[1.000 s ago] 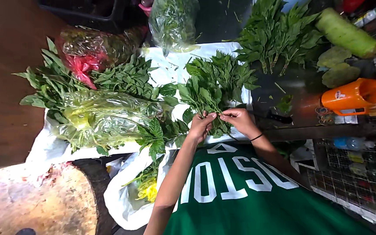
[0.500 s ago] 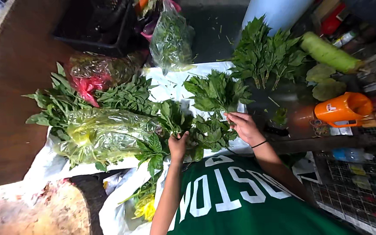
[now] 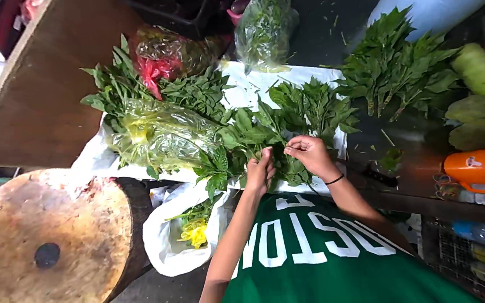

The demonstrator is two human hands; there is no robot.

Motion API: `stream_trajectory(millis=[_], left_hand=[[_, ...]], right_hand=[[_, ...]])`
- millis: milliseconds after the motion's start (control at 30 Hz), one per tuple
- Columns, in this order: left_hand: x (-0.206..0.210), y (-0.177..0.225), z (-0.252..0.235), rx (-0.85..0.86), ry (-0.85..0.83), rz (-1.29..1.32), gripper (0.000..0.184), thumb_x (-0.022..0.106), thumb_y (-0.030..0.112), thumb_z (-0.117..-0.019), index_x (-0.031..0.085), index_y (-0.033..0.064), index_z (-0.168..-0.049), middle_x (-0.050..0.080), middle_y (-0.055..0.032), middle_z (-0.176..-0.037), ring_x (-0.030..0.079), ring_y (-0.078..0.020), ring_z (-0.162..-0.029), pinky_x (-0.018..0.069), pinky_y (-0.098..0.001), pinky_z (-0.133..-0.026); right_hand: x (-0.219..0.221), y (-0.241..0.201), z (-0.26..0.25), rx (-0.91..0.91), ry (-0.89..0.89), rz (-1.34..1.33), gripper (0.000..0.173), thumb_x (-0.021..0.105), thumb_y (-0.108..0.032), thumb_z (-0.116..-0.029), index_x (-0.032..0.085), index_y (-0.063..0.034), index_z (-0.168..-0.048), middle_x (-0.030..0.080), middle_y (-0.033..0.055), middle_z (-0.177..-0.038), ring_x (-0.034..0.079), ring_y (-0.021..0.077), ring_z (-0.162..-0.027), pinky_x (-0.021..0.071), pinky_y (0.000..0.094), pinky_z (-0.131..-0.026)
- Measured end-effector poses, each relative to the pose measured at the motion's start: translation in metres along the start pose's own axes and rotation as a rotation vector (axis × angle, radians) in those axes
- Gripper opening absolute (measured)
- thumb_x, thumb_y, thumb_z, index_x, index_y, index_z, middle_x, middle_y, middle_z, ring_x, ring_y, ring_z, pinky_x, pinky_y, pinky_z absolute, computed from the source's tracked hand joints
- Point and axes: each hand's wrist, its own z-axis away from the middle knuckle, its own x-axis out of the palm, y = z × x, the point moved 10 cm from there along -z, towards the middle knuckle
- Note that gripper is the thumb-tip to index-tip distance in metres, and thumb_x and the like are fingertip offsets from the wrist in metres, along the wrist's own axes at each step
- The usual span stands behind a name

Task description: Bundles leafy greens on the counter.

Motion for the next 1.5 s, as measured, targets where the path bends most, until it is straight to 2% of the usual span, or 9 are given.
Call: stream_trajectory(millis=[267,433,700,833,900,933,1100,1200,1500], left_hand=[[0.006,0.002,0.005,-0.049,-0.003,-0.074,0.013,0.061,0.023,-0.1034,0.065,0.0136,-0.095,0.046,0.0022,-0.060,0.036,-0.0044,-0.042,0.0322,-0.0184,-0.039],[0.009,-0.012,0.006,-0.156,-0.098,-0.040,0.016,0.060,0.023,-0.1039,0.064,0.0122,-0.092,0.047,0.0029,-0.058,0.037,-0.0034,-0.041,0.0340,-0.0173,-0.039],[0.006,-0.016,0.008,-0.122,-0.080,0.037,0.020,0.051,0.022,-0.1079,0.060,0.0145,-0.092,0.043,0.0039,-0.055,0.038,-0.0036,-0.040,0.0365,-0.0173,-0.039],[-0.027,-0.004,0.003,-0.082,0.153,-0.108,0.025,0.054,0.038,-0.1067,0.062,0.0159,-0.099,0.054,0.0030,-0.062,0.051,-0.0060,-0.047,0.0479,-0.0224,-0.044],[-0.038,0.011,0.004,-0.079,0.204,-0.177,0.029,0.053,0.044,-0.1058,0.062,0.0170,-0.109,0.061,0.0012,-0.071,0.056,-0.0073,-0.053,0.0515,-0.0248,-0.048],[-0.041,0.019,0.005,-0.072,0.205,-0.167,0.029,0.051,0.043,-0.1068,0.062,0.0161,-0.109,0.054,0.0025,-0.065,0.047,-0.0048,-0.046,0.0438,-0.0211,-0.041],[-0.043,0.042,0.031,-0.038,0.048,-0.012,0.034,0.041,0.029,-0.1114,0.061,0.0020,-0.106,0.042,0.0039,-0.053,0.037,-0.0036,-0.038,0.0356,-0.0183,-0.038],[-0.046,0.029,0.058,-0.069,-0.031,-0.026,0.027,0.044,0.024,-0.1106,0.060,0.0029,-0.118,0.054,0.0007,-0.069,0.042,-0.0026,-0.043,0.0395,-0.0168,-0.040],[-0.072,0.027,0.101,-0.049,-0.135,-0.186,0.023,0.052,0.019,-0.1073,0.065,0.0028,-0.117,0.057,-0.0015,-0.070,0.041,-0.0036,-0.046,0.0355,-0.0191,-0.042]], right_hand=[[0.039,0.003,0.011,-0.075,-0.165,0.145,0.008,0.071,-0.014,-0.0973,0.073,-0.0101,-0.104,0.073,0.0012,-0.098,0.070,0.0095,-0.084,0.0618,0.0306,-0.080],[0.036,0.004,0.017,-0.179,-0.119,0.238,0.009,0.076,-0.019,-0.0934,0.078,-0.0127,-0.100,0.066,0.0045,-0.111,0.064,0.0119,-0.096,0.0583,0.0293,-0.082],[0.035,-0.013,0.042,-0.417,-0.022,0.265,0.007,0.073,-0.014,-0.0953,0.078,-0.0102,-0.099,0.068,0.0035,-0.103,0.065,0.0123,-0.102,0.0570,0.0302,-0.093],[0.064,-0.014,0.071,-0.566,-0.162,0.336,0.015,0.066,-0.023,-0.1014,0.078,-0.0148,-0.100,0.070,0.0019,-0.103,0.065,0.0164,-0.104,0.0551,0.0368,-0.094],[0.072,0.019,0.074,-0.438,-0.226,0.337,0.017,0.064,-0.028,-0.1025,0.077,-0.0172,-0.102,0.071,-0.0012,-0.108,0.067,0.0108,-0.106,0.0568,0.0335,-0.096],[0.071,0.040,0.068,-0.317,-0.235,0.376,0.015,0.065,-0.029,-0.1008,0.076,-0.0182,-0.103,0.071,-0.0030,-0.110,0.068,0.0082,-0.103,0.0586,0.0321,-0.094],[0.042,0.130,0.053,0.199,-0.353,0.626,0.032,0.077,-0.029,-0.0913,0.072,-0.0193,-0.122,0.072,0.0037,-0.112,0.071,0.0226,-0.098,0.0597,0.0522,-0.091],[0.036,0.140,0.048,0.216,-0.316,0.630,0.029,0.074,-0.033,-0.0937,0.073,-0.0204,-0.120,0.073,0.0011,-0.106,0.071,0.0178,-0.094,0.0602,0.0475,-0.090],[0.096,0.110,0.012,0.139,-0.416,0.595,0.026,0.064,-0.034,-0.0998,0.072,-0.0180,-0.119,0.074,0.0026,-0.107,0.072,0.0173,-0.097,0.0589,0.0465,-0.093]])
